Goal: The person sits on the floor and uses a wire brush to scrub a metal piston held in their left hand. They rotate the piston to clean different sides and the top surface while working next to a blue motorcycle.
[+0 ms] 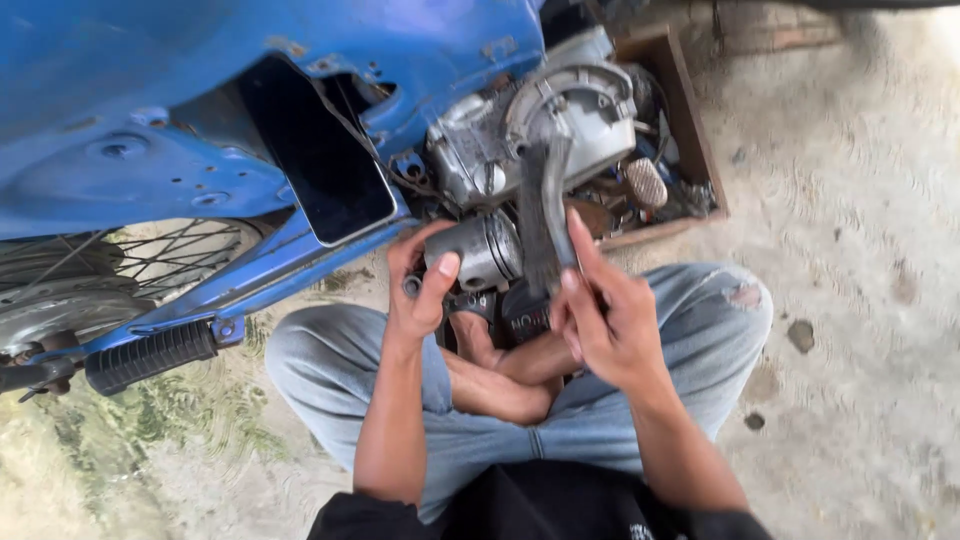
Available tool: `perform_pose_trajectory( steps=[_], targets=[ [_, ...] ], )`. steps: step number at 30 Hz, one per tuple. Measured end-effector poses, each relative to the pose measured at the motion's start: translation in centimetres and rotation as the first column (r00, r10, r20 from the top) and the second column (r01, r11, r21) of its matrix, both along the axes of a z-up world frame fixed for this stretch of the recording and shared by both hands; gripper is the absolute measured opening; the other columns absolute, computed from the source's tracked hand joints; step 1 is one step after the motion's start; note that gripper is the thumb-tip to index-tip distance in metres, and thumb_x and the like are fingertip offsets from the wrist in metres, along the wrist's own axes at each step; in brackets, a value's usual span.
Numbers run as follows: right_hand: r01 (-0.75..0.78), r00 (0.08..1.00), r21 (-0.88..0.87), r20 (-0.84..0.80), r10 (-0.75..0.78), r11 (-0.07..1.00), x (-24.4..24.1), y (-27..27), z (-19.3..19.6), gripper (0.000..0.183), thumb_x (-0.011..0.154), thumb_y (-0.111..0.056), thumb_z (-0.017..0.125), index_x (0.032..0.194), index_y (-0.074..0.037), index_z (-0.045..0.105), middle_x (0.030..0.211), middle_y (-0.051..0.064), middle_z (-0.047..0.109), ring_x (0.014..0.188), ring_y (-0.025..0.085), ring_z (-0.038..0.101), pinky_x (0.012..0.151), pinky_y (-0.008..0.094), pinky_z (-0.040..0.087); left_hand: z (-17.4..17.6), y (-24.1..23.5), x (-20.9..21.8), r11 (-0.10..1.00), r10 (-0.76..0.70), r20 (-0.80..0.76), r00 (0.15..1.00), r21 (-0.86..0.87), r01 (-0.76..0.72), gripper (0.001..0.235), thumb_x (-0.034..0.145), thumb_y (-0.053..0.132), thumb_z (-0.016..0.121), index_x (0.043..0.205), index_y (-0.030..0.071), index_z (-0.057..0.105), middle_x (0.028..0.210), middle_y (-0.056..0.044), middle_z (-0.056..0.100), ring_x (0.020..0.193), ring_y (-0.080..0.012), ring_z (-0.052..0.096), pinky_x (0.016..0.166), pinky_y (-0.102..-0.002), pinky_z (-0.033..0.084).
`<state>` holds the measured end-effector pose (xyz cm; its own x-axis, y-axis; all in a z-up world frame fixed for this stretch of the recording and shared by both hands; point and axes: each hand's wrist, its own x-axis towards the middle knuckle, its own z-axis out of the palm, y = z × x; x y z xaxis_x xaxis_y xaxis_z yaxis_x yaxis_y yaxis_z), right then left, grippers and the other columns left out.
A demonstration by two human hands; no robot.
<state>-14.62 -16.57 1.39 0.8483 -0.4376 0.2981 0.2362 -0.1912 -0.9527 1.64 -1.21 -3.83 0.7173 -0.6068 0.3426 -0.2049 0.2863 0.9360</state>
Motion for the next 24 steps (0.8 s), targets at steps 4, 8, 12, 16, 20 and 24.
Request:
perform_pose_trajectory(
  steps=[4,8,12,16,20,24],
  targets=[
    [-0.028,0.999,-0.035,-0.034,0.027,0.999,-0.8,0.3,0.6,0.050,0.098,0.008,0.044,0.148,0.002,0.045,0.052,0.008,0.067,0.028,0.011,0.055,0.027,0.022,0.044,0.2,0.1,-0.1,1.000,0.003,0.000,1.000,-0.013,-0.003,0.036,0.098,0.032,0.056,0.092,0.003,0.075,0.066,-0.010,0.067,0.065,-0.0121,0.060,0.062,-0.029,0.053],
    [-0.036,0.998,0.010,-0.053,0.037,0.999,-0.5,-0.3,-0.2,0.050,0.097,0.009,0.044,0.147,0.004,0.046,0.052,0.008,0.067,0.029,0.010,0.056,0.028,0.021,0.044,0.1,-0.2,-0.1,1.000,0.013,-0.005,1.000,-0.008,-0.013,0.035,0.097,0.031,0.057,0.092,0.001,0.074,0.067,-0.010,0.066,0.068,-0.0115,0.059,0.064,-0.030,0.053],
    [-0.066,0.996,-0.018,-0.061,0.065,0.998,-1.3,0.1,0.3,0.050,0.095,0.007,0.048,0.145,0.003,0.048,0.051,0.006,0.068,0.029,0.011,0.056,0.028,0.023,0.044,0.0,0.2,-0.2,0.999,0.022,0.001,1.000,-0.025,-0.022,0.036,0.099,0.032,0.054,0.094,0.002,0.075,0.068,-0.011,0.067,0.066,-0.0121,0.059,0.065,-0.030,0.054],
    [-0.022,0.995,-0.086,-0.104,0.013,0.996,-1.5,-0.1,0.4,0.049,0.093,0.006,0.051,0.142,0.005,0.052,0.050,0.004,0.070,0.030,0.011,0.058,0.029,0.024,0.045,-1.0,-0.1,-0.4,1.000,0.019,-0.032,0.999,-0.019,-0.020,0.035,0.096,0.030,0.057,0.092,0.001,0.075,0.069,-0.011,0.069,0.067,-0.0130,0.062,0.065,-0.031,0.056],
    [-0.013,0.999,-0.118,-0.049,0.007,0.993,-0.9,-0.1,0.7,0.047,0.097,0.006,0.049,0.144,0.005,0.050,0.053,0.004,0.069,0.034,0.012,0.055,0.034,0.025,0.046,-0.9,0.0,-0.3,1.000,0.009,-0.004,1.000,-0.012,-0.009,0.037,0.097,0.032,0.056,0.094,0.000,0.074,0.071,-0.010,0.068,0.070,-0.0111,0.058,0.067,-0.031,0.054],
    [-0.006,0.953,-0.003,-0.302,0.005,1.000,-3.6,1.5,-0.2,0.053,0.093,0.006,0.052,0.145,-0.001,0.052,0.053,0.001,0.063,0.042,0.009,0.051,0.044,0.021,0.042,0.7,0.7,-1.6,0.986,0.039,-0.139,0.989,0.165,-0.016,0.047,0.085,0.037,0.056,0.104,-0.005,0.067,0.086,-0.005,0.062,0.077,-0.0134,0.049,0.074,-0.027,0.040]
  ],
)
